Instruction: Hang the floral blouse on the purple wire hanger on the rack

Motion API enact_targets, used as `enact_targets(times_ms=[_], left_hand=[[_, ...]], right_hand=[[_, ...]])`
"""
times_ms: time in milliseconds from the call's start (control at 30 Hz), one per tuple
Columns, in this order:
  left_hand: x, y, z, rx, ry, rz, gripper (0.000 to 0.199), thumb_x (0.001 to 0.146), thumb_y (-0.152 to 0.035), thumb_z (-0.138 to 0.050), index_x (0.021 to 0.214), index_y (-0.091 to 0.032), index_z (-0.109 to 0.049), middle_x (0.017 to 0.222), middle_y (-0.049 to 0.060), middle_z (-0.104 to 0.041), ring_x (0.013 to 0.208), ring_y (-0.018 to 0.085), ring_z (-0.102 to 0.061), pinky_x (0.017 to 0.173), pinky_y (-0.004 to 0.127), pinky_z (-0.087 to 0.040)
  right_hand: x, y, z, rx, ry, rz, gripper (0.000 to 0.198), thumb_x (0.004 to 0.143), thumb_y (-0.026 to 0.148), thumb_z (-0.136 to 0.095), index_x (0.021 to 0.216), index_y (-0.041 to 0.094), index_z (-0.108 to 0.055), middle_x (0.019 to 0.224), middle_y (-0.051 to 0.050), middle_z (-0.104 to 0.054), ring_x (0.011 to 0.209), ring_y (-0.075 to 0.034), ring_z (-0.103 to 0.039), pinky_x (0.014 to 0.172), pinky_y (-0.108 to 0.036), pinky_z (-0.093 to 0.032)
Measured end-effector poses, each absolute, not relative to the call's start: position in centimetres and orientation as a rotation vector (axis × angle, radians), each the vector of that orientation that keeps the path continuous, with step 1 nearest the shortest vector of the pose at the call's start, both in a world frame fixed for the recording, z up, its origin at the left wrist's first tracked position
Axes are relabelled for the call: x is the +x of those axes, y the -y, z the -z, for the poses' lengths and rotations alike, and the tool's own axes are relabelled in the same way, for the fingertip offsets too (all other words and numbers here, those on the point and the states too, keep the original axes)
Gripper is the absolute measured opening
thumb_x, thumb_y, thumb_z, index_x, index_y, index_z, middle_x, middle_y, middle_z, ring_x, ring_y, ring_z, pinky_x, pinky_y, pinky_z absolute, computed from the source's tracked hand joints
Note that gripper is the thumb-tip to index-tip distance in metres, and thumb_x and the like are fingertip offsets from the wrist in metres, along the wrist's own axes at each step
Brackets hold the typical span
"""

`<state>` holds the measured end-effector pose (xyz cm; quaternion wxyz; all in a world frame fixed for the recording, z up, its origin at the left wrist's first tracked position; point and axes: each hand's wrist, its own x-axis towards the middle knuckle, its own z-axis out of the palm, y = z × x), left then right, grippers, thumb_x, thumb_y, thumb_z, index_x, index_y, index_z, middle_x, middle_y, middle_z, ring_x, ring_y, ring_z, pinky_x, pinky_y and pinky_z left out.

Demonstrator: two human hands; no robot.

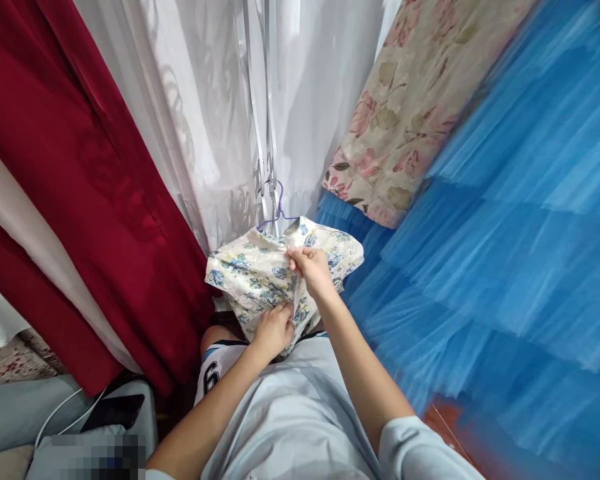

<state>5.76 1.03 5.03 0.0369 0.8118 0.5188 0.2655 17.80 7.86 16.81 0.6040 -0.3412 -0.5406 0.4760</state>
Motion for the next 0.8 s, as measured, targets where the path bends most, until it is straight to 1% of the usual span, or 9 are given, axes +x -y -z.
enact_targets(times_ms=[133,233,267,333,433,500,567,633,800], left_hand=[[5.7,-1.0,-5.3,2.536,-1.617,-0.672,0.019,0.077,-0.011,-0.052,0.092,-0.020,-0.059,0.091,0.008,-0.064,0.077,0.023,-0.062,0.066,0.032,-0.041],[4.7,-1.8,-6.5,2.389,-1.482,-0.811,0.010,0.083,-0.015,-0.054,0.089,-0.020,-0.060,0.081,0.005,-0.065,0.074,0.020,-0.062,0.066,0.029,-0.043],[4.3,-2.2,-7.3,2.311,-1.443,-0.923,0.009,0.086,-0.018,-0.054,0.093,-0.021,-0.060,0.079,0.003,-0.065,0.072,0.019,-0.062,0.066,0.028,-0.044],[3.5,-3.0,-9.7,2.162,-1.377,-1.223,0.020,0.092,-0.025,-0.051,0.111,-0.021,-0.057,0.078,0.001,-0.063,0.071,0.016,-0.062,0.068,0.027,-0.046],[2.7,-4.2,-14.3,2.114,-1.281,-1.574,0.037,0.099,-0.031,-0.042,0.135,-0.023,-0.045,0.082,0.001,-0.063,0.075,0.015,-0.063,0.073,0.028,-0.048],[2.6,-4.9,-17.0,2.248,-1.251,-1.611,0.031,0.100,-0.032,-0.041,0.127,-0.023,-0.053,0.088,0.003,-0.064,0.081,0.016,-0.063,0.077,0.029,-0.047],[2.7,-5.6,-18.9,2.412,-1.278,-1.561,0.023,0.099,-0.032,-0.042,0.108,-0.021,-0.061,0.092,0.005,-0.065,0.087,0.018,-0.061,0.079,0.030,-0.046],[2.9,-6.0,-19.7,2.526,-1.328,-1.483,0.023,0.099,-0.031,-0.042,0.095,-0.019,-0.061,0.091,0.006,-0.064,0.089,0.020,-0.060,0.079,0.032,-0.044],[2.9,-6.3,-19.4,2.640,-1.232,-1.358,0.015,0.097,-0.029,-0.047,0.098,-0.019,-0.059,0.096,0.007,-0.063,0.094,0.021,-0.058,0.083,0.033,-0.044]], right_hand=[[17.4,-9.6,-19.0,-0.768,1.220,-1.053,0.023,0.074,0.036,-0.063,0.063,0.016,-0.059,0.047,0.002,-0.054,0.036,-0.007,-0.034,0.037,-0.023,-0.024],[17.3,-9.1,-18.9,-0.777,1.239,-1.051,0.022,0.075,0.038,-0.063,0.068,0.017,-0.060,0.046,0.003,-0.053,0.036,-0.008,-0.036,0.037,-0.023,-0.027],[17.3,-8.7,-18.8,-0.780,1.243,-1.048,0.021,0.076,0.038,-0.063,0.070,0.017,-0.060,0.045,0.003,-0.053,0.036,-0.008,-0.037,0.038,-0.022,-0.027],[17.5,-7.7,-18.5,-0.776,1.258,-1.038,0.021,0.077,0.037,-0.063,0.072,0.017,-0.060,0.045,0.004,-0.053,0.036,-0.008,-0.038,0.039,-0.022,-0.028],[17.7,-6.5,-18.2,-0.769,1.311,-1.007,0.022,0.080,0.037,-0.063,0.072,0.017,-0.060,0.046,0.003,-0.054,0.037,-0.008,-0.039,0.041,-0.022,-0.029],[17.8,-6.2,-18.1,-0.771,1.345,-0.971,0.023,0.081,0.038,-0.064,0.072,0.017,-0.059,0.047,0.002,-0.055,0.039,-0.008,-0.040,0.042,-0.022,-0.031],[17.8,-6.1,-17.9,-0.767,1.362,-0.939,0.025,0.081,0.039,-0.065,0.071,0.017,-0.058,0.047,0.002,-0.056,0.040,-0.008,-0.042,0.044,-0.022,-0.032],[17.8,-6.2,-17.5,-0.757,1.352,-0.932,0.028,0.080,0.042,-0.067,0.070,0.017,-0.057,0.047,0.003,-0.055,0.040,-0.008,-0.042,0.044,-0.022,-0.032],[17.8,-6.4,-16.8,-0.746,1.276,-0.937,0.033,0.079,0.048,-0.067,0.071,0.018,-0.056,0.046,0.004,-0.052,0.040,-0.009,-0.041,0.044,-0.022,-0.031]])
